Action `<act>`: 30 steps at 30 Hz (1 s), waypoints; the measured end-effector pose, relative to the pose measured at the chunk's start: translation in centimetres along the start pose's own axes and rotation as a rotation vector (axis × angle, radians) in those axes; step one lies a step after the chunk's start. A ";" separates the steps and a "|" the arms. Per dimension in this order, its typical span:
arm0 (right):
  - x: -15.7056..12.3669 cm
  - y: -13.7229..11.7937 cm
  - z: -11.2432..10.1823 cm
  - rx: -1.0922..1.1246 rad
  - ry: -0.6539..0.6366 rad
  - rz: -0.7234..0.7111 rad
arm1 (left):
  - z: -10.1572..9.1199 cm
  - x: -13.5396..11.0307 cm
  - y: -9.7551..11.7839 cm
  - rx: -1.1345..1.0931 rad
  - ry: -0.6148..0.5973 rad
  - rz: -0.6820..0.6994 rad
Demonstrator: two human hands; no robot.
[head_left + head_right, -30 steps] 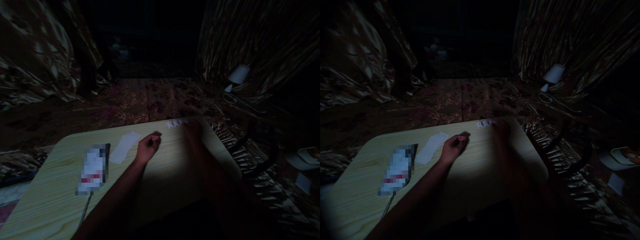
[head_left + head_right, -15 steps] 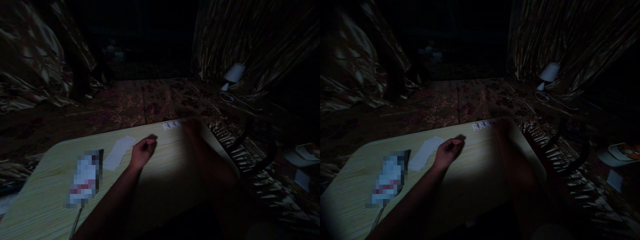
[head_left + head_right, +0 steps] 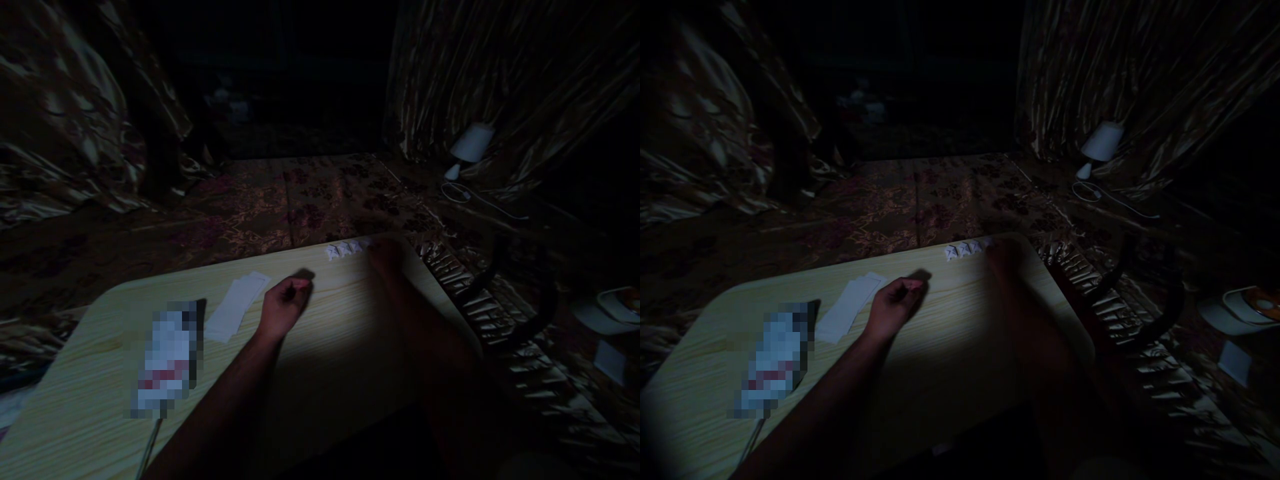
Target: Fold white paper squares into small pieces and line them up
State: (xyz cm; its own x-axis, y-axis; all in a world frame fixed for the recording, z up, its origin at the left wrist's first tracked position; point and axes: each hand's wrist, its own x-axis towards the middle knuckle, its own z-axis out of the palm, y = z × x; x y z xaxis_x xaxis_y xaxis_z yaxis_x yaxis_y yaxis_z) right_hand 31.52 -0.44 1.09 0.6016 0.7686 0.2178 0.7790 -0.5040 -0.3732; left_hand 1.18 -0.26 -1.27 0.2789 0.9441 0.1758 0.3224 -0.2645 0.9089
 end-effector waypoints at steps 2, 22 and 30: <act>0.0 -0.1 0.1 0.002 0.044 0.003 | 0.0 0.0 -0.1 -0.009 0.002 -0.002; 0.2 -0.1 0.6 -0.019 0.092 -0.051 | 0.1 -0.1 0.1 -0.001 0.015 0.020; 0.0 -0.4 0.3 -0.035 0.084 -0.040 | 0.0 -0.1 0.1 0.001 0.015 0.009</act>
State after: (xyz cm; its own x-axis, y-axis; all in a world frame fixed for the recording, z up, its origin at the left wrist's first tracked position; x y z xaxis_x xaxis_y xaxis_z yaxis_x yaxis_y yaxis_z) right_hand 31.12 -0.15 0.95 0.5811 0.7536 0.3073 0.8077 -0.4878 -0.3311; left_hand 1.26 -0.36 -1.16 0.2682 0.9445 0.1898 0.3211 -0.2734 0.9067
